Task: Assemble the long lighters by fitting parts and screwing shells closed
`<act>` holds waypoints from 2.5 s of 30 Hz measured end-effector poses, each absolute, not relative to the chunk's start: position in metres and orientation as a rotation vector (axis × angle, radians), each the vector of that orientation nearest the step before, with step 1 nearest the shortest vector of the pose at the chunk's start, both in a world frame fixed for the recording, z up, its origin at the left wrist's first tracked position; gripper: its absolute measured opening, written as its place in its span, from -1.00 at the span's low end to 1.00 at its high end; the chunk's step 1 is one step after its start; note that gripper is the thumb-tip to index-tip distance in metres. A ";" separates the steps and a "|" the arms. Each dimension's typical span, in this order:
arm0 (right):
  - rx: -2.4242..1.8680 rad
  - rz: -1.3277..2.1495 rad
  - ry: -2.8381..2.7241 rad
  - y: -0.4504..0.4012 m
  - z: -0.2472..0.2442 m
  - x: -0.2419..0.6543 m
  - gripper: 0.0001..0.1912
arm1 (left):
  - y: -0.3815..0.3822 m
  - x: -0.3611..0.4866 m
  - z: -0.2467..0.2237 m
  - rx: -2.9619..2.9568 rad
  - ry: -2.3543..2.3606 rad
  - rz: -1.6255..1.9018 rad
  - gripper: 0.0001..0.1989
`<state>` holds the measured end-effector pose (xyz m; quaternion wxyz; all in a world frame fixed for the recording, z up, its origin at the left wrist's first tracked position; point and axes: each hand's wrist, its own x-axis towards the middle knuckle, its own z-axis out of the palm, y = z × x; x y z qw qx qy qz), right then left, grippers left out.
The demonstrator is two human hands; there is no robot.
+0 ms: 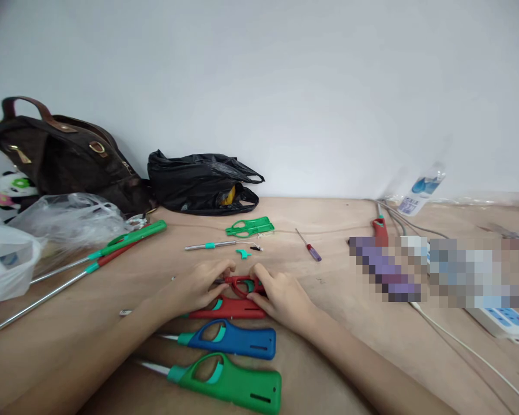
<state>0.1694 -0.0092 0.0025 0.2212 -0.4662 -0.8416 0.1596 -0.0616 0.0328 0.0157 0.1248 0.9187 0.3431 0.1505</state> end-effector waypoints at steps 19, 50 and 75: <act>-1.213 0.409 -2.359 -0.005 -0.005 0.169 -0.79 | 0.040 -0.063 0.015 2.994 0.845 0.435 -0.90; -1.372 0.921 -2.053 0.018 -0.001 0.207 -0.75 | 0.036 -0.059 0.020 2.919 0.829 0.492 -0.79; -1.490 0.473 -2.388 0.001 0.017 0.189 -0.82 | 0.035 -0.062 0.021 2.894 0.930 0.605 -0.69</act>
